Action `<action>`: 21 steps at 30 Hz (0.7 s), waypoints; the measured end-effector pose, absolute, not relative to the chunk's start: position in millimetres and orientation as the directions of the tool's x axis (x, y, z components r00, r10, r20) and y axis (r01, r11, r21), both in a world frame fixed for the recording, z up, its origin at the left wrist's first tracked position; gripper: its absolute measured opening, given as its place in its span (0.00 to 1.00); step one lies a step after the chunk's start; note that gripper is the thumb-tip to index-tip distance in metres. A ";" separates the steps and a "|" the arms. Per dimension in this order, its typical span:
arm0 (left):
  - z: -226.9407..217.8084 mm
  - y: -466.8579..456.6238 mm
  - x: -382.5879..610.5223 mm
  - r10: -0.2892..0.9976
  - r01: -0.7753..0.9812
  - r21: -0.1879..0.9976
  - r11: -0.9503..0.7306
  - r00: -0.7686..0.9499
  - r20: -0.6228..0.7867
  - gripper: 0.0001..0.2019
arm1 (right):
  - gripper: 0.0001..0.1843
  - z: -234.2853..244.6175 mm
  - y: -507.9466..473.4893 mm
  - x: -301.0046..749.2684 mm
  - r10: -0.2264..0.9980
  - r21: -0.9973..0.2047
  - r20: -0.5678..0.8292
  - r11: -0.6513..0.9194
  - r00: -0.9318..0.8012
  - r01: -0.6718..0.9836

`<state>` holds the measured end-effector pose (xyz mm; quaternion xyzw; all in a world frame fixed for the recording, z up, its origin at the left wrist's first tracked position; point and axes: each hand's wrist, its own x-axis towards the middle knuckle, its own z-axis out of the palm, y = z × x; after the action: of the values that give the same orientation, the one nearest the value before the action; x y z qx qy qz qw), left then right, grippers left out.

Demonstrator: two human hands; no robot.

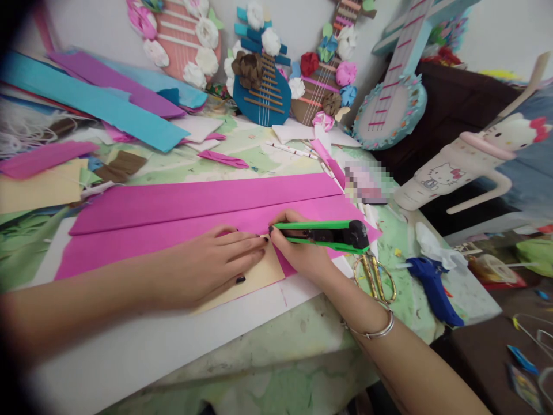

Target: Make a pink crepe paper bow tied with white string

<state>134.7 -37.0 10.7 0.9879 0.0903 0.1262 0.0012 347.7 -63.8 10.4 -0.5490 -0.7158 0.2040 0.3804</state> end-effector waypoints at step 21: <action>11.8 -36.9 134.6 0.179 0.184 -0.007 -0.983 0.961 0.211 0.18 | 0.05 9.6 -64.5 348.5 0.930 -0.687 0.349 0.335 -0.111 0.645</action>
<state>134.6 -36.9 11.8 0.9901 0.0917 0.1052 -0.0133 348.5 -64.5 9.6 -0.5459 -0.7215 0.1863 0.3830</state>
